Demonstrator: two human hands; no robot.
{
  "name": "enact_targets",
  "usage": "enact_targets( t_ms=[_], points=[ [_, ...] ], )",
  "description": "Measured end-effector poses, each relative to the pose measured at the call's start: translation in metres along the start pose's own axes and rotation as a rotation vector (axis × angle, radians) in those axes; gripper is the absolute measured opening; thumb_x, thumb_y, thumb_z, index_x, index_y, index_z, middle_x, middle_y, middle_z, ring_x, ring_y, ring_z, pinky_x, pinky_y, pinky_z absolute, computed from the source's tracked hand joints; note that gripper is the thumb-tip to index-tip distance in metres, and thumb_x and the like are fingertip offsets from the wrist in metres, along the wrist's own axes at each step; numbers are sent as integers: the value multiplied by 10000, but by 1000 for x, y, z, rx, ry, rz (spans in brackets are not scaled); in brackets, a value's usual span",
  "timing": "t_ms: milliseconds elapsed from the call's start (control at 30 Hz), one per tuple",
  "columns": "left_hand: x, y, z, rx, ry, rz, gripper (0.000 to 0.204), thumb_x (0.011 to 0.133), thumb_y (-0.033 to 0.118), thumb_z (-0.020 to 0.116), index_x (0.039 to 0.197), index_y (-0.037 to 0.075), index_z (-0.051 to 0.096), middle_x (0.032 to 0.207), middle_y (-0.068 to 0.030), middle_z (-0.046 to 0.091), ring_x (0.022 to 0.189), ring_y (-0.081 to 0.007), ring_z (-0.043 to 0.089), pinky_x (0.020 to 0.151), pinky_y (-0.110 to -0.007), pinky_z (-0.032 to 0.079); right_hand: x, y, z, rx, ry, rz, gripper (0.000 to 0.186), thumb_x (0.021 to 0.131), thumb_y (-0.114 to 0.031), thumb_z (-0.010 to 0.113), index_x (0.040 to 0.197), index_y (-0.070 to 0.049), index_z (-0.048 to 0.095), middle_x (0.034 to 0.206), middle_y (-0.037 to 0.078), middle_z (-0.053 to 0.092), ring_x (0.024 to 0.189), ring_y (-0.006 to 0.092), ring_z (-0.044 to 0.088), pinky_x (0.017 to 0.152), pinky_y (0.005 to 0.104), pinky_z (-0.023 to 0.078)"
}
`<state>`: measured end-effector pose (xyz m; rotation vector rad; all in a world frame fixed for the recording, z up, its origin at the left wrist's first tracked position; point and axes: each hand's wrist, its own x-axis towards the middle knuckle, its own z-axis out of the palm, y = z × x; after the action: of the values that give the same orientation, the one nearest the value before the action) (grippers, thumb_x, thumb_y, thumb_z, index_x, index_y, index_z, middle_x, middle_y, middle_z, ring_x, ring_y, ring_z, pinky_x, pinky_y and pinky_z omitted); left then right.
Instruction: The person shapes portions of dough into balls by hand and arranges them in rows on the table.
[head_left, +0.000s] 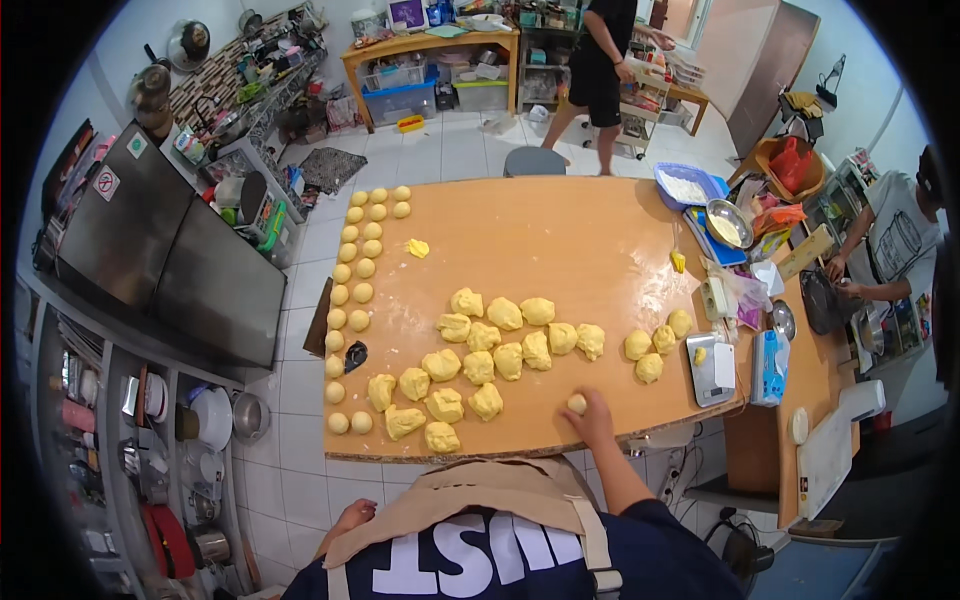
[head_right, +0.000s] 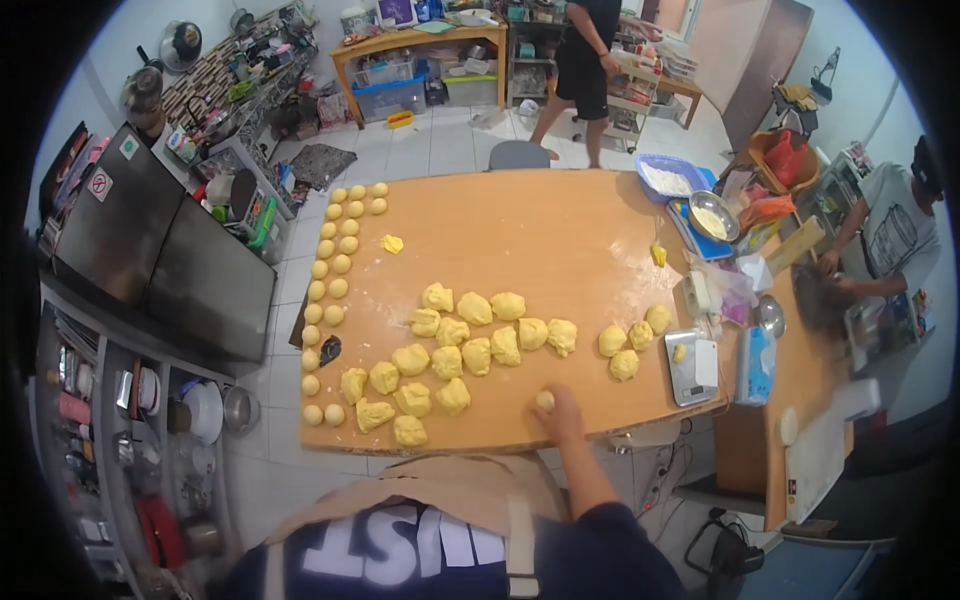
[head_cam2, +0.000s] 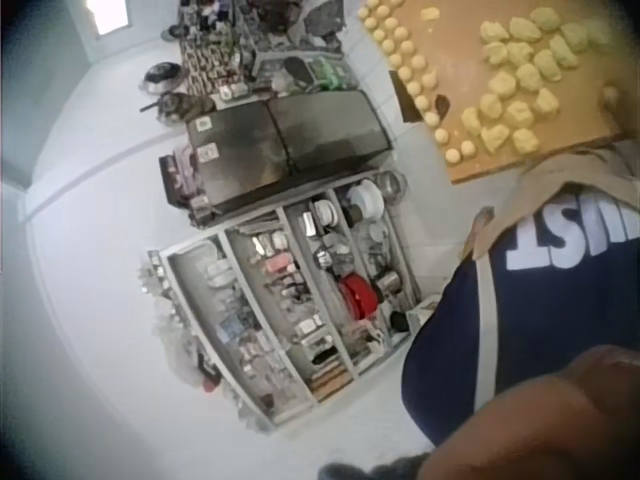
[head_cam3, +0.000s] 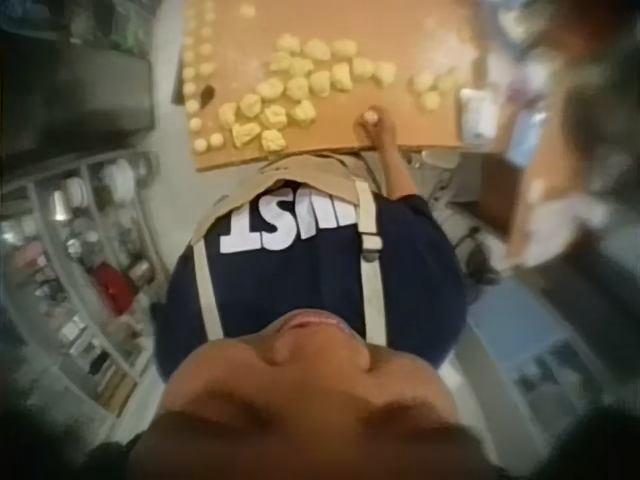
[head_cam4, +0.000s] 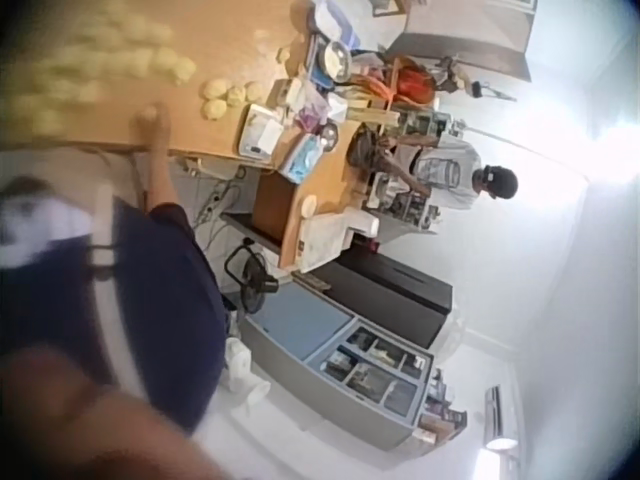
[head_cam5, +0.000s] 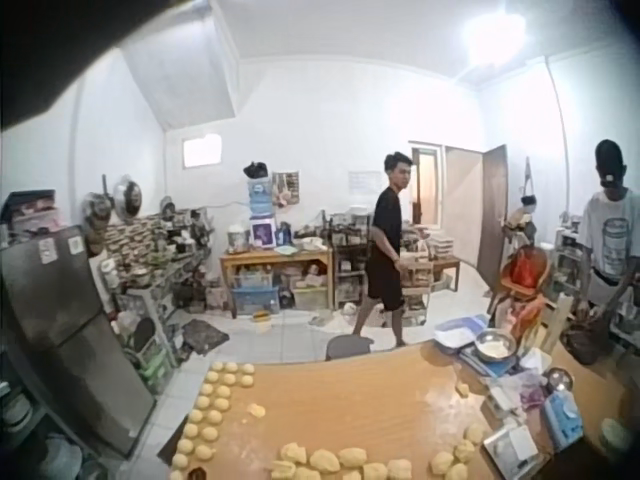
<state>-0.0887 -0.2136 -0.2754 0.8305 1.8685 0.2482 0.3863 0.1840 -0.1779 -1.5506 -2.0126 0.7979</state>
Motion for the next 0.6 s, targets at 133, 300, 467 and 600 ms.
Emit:
enact_targets(
  t_ms=[133, 300, 467, 600],
  points=[
    [-10, 64, -12, 75, -134, 84, 305, 892, 173, 578, 1152, 23, 632, 983, -113, 698, 876, -205, 662, 762, -327, 528, 7, -17, 17, 6, 85, -59, 632, 690, -234, 854, 1193, -2, 550, 1106, 194, 621, 1054, 371, 594, 930, 414, 484],
    [-20, 167, -34, 8, -253, 97, 306, 903, 202, 603, 1152, 26, 632, 988, -92, 695, 855, -163, 649, 744, -299, 524, -51, -31, 9, -122, 87, -96, 697, 705, -171, 822, 1276, -26, 450, 1103, 212, 621, 1050, 380, 594, 941, 440, 474],
    [-35, 269, -43, -417, -269, 294, 324, 967, 215, 561, 1236, 35, 569, 1007, -37, 656, 897, -101, 591, 808, -260, 492, -39, -76, -35, -125, -134, 266, 616, 704, -122, 812, 1202, -16, 464, 1076, 192, 623, 995, 372, 624, 886, 431, 509],
    [-66, 365, -43, -730, -290, 419, 384, 1010, 265, 503, 1314, 30, 491, 1199, -83, 590, 1070, -167, 578, 920, -289, 466, -14, -119, -40, 318, -25, 65, 582, 686, -75, 840, 1153, -40, 493, 1030, 152, 643, 932, 336, 662, 848, 412, 551]
  ],
)
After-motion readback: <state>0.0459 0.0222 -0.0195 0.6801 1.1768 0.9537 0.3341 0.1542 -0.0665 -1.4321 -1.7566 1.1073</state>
